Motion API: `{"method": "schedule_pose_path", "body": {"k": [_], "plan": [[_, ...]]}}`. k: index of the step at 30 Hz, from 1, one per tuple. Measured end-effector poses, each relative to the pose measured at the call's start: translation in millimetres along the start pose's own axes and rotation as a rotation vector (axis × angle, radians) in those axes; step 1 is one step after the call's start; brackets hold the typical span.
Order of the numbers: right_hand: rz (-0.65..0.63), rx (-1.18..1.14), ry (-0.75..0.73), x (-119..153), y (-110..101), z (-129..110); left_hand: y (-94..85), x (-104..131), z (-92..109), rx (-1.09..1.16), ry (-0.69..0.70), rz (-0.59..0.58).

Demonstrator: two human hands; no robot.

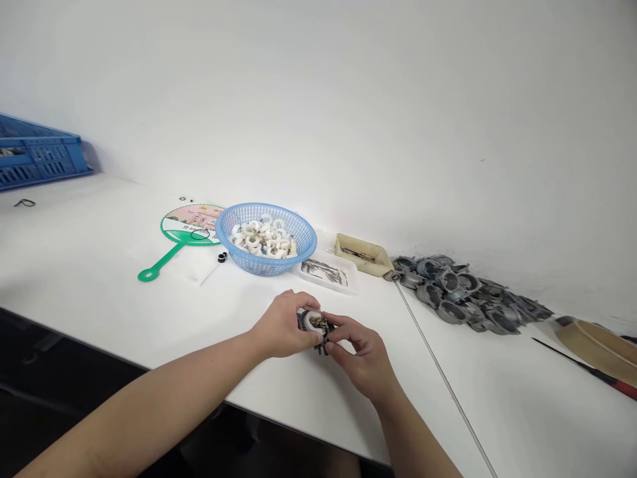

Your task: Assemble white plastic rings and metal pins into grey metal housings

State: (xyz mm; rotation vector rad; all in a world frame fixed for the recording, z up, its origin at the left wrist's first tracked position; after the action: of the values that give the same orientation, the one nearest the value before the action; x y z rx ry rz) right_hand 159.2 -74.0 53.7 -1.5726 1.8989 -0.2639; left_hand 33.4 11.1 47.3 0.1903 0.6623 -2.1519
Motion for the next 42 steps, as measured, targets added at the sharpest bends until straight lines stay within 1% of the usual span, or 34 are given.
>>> {"method": "schedule_pose_path", "body": {"k": [4,8,15,22,30,35,42], "plan": [[0.054,-0.05,-0.051,1.8,0.9,6.3,-1.5,-0.2,0.6,0.002,-0.004,-0.002],[0.102,-0.019,-0.077,4.8,3.2,9.6,-2.0,0.1,1.7,0.02,-0.001,-0.011],[0.138,0.008,-0.048,7.0,4.7,9.2,0.0,0.8,-0.2,0.065,-0.061,-0.034],[0.13,-0.018,-0.043,8.0,5.7,14.2,0.9,0.0,-4.1,0.125,-0.104,-0.053],[0.202,0.024,-0.04,9.8,6.7,7.1,4.4,0.9,-8.2,0.213,-0.17,-0.061],[0.231,-0.004,0.006,9.0,5.7,8.2,5.2,0.8,-8.3,0.222,-0.177,-0.069],[0.262,0.071,-0.015,8.9,7.7,3.6,2.9,1.6,-8.0,0.211,-0.19,-0.078]]}}
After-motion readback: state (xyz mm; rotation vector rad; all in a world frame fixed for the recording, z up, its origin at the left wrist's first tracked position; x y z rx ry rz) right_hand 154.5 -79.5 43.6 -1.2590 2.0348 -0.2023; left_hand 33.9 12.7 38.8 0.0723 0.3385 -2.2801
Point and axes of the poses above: each hand's wrist, its own x-axis away from the middle knuckle, its own y-axis out of the palm, z = x × y, the point moved 6 cm from there along -x, towards the middle knuckle, and after that the axes turned 3 degrees about -y, right-handed, at the moved point
